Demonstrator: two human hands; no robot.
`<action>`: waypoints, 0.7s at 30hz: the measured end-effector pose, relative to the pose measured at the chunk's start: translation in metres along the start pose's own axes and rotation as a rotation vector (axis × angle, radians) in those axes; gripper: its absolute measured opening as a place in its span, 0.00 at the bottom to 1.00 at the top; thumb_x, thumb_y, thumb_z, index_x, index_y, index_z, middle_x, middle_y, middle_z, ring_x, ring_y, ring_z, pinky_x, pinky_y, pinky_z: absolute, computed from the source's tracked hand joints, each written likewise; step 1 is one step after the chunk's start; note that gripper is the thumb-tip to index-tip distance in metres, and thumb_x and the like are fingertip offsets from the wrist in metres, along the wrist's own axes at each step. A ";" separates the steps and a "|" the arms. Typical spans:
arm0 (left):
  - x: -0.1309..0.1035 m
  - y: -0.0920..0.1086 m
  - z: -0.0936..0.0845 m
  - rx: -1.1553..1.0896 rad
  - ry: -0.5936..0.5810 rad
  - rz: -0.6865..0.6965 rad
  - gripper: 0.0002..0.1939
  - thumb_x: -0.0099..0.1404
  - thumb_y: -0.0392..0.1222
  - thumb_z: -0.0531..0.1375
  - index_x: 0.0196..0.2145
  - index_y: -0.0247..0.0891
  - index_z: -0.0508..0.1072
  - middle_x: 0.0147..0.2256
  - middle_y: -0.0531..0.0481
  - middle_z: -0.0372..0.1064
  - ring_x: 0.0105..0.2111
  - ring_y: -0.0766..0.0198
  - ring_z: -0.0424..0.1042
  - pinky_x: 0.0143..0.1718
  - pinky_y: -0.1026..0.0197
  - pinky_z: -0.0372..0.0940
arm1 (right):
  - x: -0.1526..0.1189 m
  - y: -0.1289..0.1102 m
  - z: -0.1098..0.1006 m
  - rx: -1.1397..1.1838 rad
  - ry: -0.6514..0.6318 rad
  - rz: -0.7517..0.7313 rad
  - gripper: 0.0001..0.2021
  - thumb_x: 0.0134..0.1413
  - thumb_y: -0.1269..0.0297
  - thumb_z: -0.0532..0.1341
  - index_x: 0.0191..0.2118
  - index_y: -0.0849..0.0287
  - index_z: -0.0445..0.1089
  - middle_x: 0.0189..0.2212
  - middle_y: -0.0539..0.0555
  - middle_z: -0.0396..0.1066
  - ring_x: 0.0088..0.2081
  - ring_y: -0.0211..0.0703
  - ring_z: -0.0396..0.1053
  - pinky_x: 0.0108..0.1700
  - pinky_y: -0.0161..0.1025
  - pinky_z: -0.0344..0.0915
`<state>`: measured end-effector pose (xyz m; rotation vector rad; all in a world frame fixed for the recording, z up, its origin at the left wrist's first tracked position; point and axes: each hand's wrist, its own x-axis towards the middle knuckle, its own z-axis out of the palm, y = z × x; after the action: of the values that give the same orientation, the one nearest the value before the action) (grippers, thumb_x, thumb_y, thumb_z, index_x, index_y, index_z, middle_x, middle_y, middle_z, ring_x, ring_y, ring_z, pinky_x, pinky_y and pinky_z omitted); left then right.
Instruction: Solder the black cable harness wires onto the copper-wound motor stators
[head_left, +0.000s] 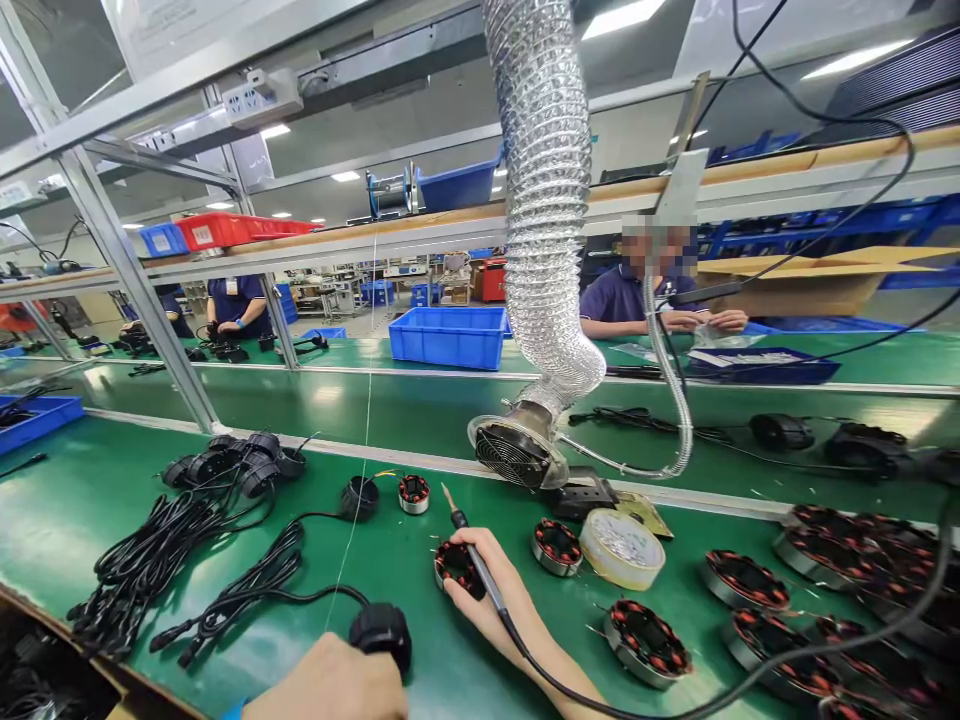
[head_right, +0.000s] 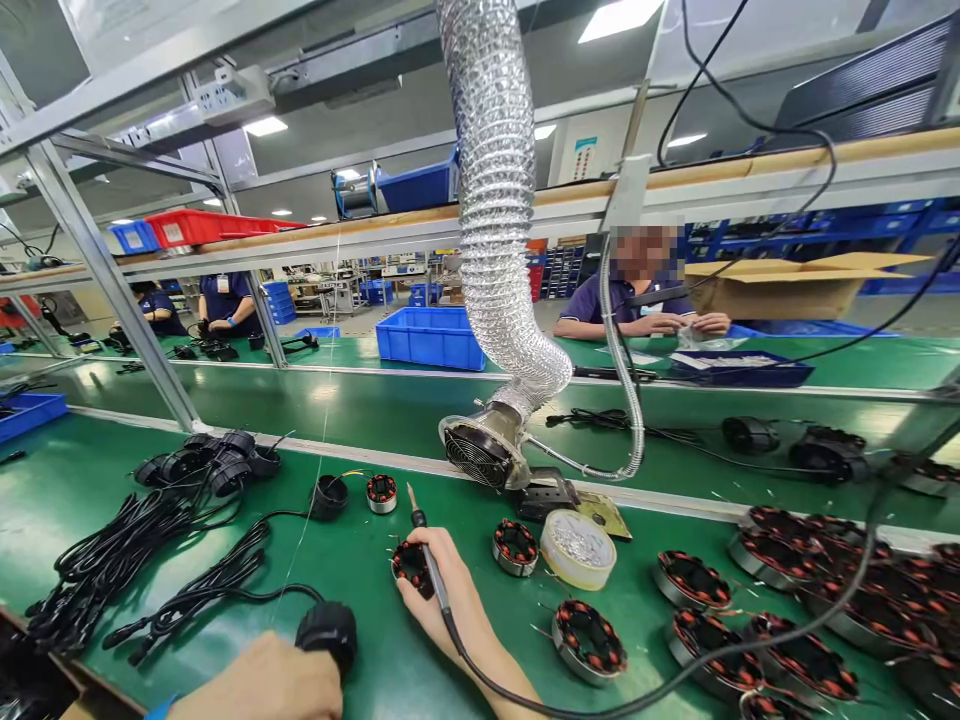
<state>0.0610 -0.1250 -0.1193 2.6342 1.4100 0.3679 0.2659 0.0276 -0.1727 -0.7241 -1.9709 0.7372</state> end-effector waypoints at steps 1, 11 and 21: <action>0.008 0.000 -0.003 -0.014 0.055 -0.042 0.11 0.71 0.40 0.49 0.36 0.42 0.71 0.32 0.52 0.72 0.28 0.66 0.70 0.28 0.67 0.57 | 0.001 0.000 0.000 0.001 0.008 0.001 0.19 0.47 0.75 0.60 0.46 0.53 0.62 0.41 0.52 0.66 0.42 0.44 0.69 0.46 0.39 0.66; 0.101 -0.033 -0.009 -0.311 0.273 -0.330 0.13 0.68 0.42 0.51 0.35 0.38 0.75 0.30 0.51 0.71 0.27 0.65 0.65 0.30 0.65 0.56 | 0.006 -0.002 -0.016 0.016 0.103 0.002 0.23 0.42 0.77 0.62 0.47 0.54 0.63 0.42 0.53 0.66 0.44 0.46 0.67 0.48 0.42 0.65; 0.112 -0.029 -0.021 -0.272 0.135 -0.231 0.14 0.66 0.41 0.51 0.27 0.38 0.73 0.24 0.54 0.68 0.24 0.66 0.63 0.27 0.65 0.53 | 0.020 -0.037 -0.005 0.325 0.284 0.054 0.15 0.52 0.74 0.59 0.46 0.52 0.63 0.40 0.50 0.63 0.35 0.37 0.71 0.40 0.37 0.69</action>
<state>0.0924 -0.0156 -0.0890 2.2410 1.5593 0.6666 0.2542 0.0192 -0.1332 -0.6458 -1.5357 0.9079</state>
